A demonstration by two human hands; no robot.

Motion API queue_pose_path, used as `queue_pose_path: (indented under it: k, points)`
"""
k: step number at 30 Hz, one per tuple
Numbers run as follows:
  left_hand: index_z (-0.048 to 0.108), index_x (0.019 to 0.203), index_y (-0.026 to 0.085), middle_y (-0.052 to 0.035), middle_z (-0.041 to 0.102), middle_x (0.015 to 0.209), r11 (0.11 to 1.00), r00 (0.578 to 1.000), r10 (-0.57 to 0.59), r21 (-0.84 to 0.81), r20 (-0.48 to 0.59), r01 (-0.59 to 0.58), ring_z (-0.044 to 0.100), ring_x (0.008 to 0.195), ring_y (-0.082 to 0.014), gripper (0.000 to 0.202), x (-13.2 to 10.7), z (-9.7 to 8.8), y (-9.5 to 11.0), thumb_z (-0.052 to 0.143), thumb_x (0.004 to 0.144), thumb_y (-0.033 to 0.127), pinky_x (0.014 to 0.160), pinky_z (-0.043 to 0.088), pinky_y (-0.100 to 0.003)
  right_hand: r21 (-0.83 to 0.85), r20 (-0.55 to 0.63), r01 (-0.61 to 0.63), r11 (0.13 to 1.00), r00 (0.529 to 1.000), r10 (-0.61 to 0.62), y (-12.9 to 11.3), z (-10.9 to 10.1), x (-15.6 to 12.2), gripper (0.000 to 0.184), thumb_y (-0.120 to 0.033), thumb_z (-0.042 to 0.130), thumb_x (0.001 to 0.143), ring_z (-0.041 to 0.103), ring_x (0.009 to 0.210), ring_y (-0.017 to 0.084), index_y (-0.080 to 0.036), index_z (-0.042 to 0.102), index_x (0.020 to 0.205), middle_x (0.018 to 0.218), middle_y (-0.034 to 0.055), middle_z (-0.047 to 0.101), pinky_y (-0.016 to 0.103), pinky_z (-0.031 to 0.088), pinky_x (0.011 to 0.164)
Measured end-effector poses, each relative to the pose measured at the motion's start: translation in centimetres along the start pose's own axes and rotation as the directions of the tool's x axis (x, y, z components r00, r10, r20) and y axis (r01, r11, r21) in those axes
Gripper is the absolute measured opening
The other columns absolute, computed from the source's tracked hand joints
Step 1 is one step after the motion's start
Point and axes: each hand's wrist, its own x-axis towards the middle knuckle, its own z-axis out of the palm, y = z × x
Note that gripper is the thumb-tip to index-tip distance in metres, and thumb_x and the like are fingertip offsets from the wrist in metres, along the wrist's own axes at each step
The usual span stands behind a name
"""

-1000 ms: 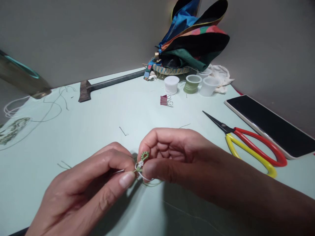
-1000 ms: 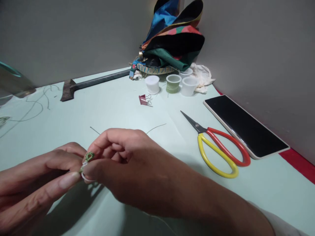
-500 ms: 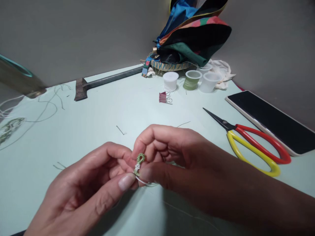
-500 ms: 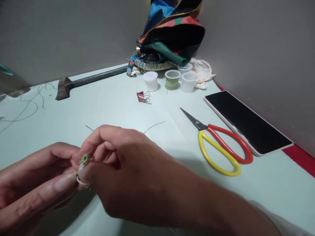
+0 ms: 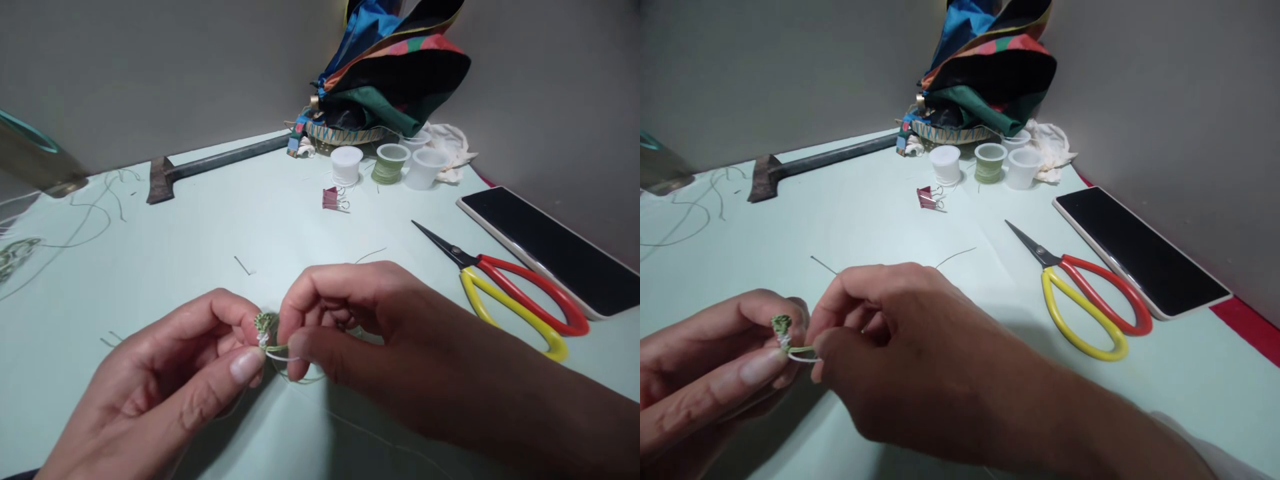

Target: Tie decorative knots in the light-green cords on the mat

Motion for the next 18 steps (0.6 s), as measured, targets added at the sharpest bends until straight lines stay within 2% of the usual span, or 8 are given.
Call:
queue_pose_path:
  k: [3, 5, 8, 13, 18]
  points:
    - [0.078, 0.093, 0.026, -0.0012, 0.058, 0.057, 1.0, 0.999, -0.028, -0.007, 0.017, 0.028, 0.057, 0.066, -0.0232, 0.031, 0.0, 0.3, 0.3, 0.08, 0.082, 0.055, 0.059, 0.049, -0.03, -0.014, 0.029, 0.014, 1.0, 0.999, -0.014, 0.4, -0.3, -0.3, 0.014, -0.019, 0.066, 0.094, 0.06, 0.071, 0.012, -0.022, 0.069, 0.081, 0.077, -0.0031, 0.07, 0.019, 0.044, 0.058]
    - [0.078, 0.092, 0.026, -0.0015, 0.059, 0.059, 0.999, 0.999, -0.045, -0.008, 0.01, 0.045, 0.055, 0.065, -0.0221, 0.032, -0.4, 0.3, 0.1, 0.08, 0.082, 0.056, 0.058, 0.048, -0.03, -0.031, 0.015, 0.046, 0.998, 0.999, -0.045, 0.5, -0.3, -0.4, 0.014, -0.018, 0.065, 0.093, 0.059, 0.071, 0.011, -0.023, 0.07, 0.08, 0.077, -0.0038, 0.069, 0.019, 0.043, 0.059]
    - [0.078, 0.09, 0.028, -0.0008, 0.061, 0.064, 0.996, 0.994, -0.091, 0.012, -0.06, 0.092, 0.048, 0.063, -0.018, 0.033, -1.3, 0.0, -0.5, 0.086, 0.079, 0.057, 0.055, 0.042, -0.025, -0.088, -0.011, 0.041, 0.995, 0.999, -0.042, 0.3, -0.2, -0.4, 0.016, -0.015, 0.063, 0.093, 0.059, 0.072, 0.011, -0.023, 0.069, 0.08, 0.078, -0.0042, 0.071, 0.02, 0.042, 0.059]
    - [0.076, 0.084, 0.033, 0.0014, 0.059, 0.067, 0.986, 0.984, -0.145, 0.064, -0.103, 0.152, 0.043, 0.061, -0.0141, 0.034, -1.8, -0.3, -1.1, 0.089, 0.074, 0.064, 0.053, 0.037, -0.019, -0.266, -0.033, 0.007, 0.964, 0.999, -0.016, 0.0, 0.1, -0.7, 0.016, -0.016, 0.06, 0.092, 0.053, 0.061, 0.011, -0.025, 0.065, 0.08, 0.067, -0.0066, 0.066, 0.022, 0.04, 0.053]
    - [0.077, 0.08, 0.034, 0.0012, 0.055, 0.068, 0.976, 0.97, -0.205, 0.045, -0.128, 0.212, 0.042, 0.063, -0.0151, 0.035, -1.6, 0.0, -0.7, 0.09, 0.07, 0.065, 0.053, 0.038, -0.023, -0.457, -0.118, 0.104, 0.883, 0.977, -0.175, 1.3, 0.8, -1.0, 0.012, -0.022, 0.06, 0.093, 0.04, 0.042, 0.011, -0.029, 0.058, 0.084, 0.052, -0.0089, 0.051, 0.021, 0.028, 0.038]
